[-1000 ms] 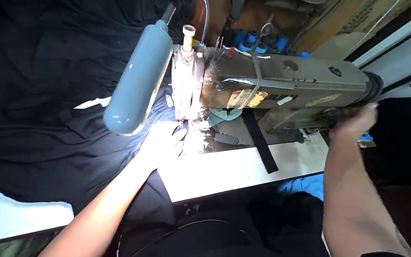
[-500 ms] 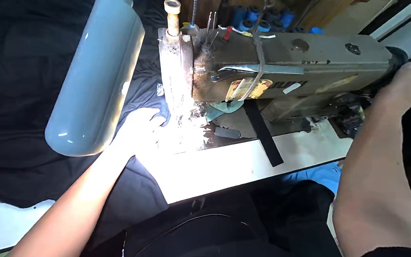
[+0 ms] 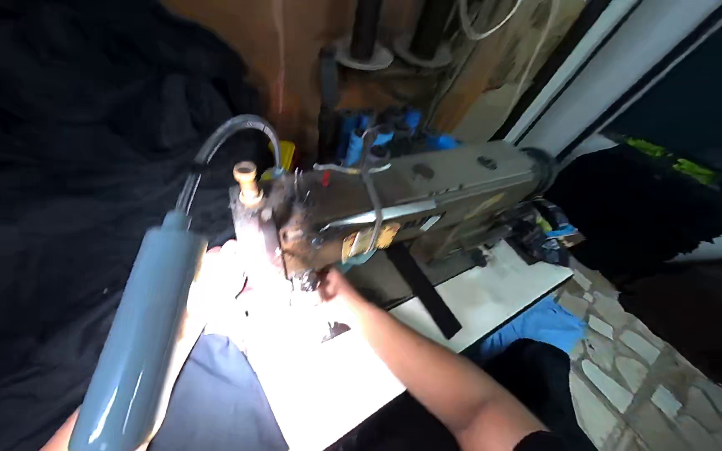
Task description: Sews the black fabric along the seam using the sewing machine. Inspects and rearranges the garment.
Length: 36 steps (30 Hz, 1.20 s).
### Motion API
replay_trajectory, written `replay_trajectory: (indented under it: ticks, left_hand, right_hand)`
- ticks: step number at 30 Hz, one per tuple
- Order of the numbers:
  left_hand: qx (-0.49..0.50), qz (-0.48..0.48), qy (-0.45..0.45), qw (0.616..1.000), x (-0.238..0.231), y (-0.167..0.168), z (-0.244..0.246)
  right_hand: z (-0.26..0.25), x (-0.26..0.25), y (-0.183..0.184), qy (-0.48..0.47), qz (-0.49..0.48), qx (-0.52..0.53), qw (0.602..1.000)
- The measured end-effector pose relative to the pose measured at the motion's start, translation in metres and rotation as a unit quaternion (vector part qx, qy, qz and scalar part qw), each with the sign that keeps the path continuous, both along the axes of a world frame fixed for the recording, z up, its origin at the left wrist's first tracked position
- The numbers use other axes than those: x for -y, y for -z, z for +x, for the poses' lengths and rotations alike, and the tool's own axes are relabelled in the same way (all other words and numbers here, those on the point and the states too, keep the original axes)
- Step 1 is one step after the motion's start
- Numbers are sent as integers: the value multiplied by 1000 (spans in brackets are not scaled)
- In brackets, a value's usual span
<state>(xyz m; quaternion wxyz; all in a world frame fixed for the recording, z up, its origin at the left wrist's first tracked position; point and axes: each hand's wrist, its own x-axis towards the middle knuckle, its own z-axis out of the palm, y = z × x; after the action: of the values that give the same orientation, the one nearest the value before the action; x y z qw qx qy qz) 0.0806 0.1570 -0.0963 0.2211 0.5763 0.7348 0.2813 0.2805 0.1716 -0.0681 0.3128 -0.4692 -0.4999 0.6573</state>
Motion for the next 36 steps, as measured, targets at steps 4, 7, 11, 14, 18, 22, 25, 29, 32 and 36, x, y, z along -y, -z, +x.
replay_trajectory:
  ticks: [4,7,11,14,18,22,25,29,32,36]
  left_hand:
    - [41,-53,-31,997,-4,-78,39]
    - [36,-24,-27,999,4,-90,47]
    - [-189,-27,133,972,20,-48,27]
    - [-284,-38,204,936,27,-26,18]
    - [-293,-281,169,898,41,-78,64]
    - [-267,-49,142,952,61,-40,8]
    - [-278,32,63,958,99,-40,-51]
    - [-334,136,13,933,167,-94,-73]
    - [-255,191,25,948,192,-130,-43]
    - [-114,200,-13,973,210,-153,6]
  right_hand:
    - [-4,-14,-18,-81,19,96,992]
    - [-8,-22,11,-74,80,76,991]
    - [-9,-18,-9,-135,70,186,971]
    - [-5,-8,1,-110,106,167,974]
    - [-9,-13,2,-191,194,281,920]
    - [-3,-11,17,-113,172,215,955]
    - [16,16,25,-67,150,156,974]
    - [23,58,16,-252,230,218,915]
    - [-6,93,-3,-374,307,246,840]
    - [-30,142,-32,-374,366,73,849]
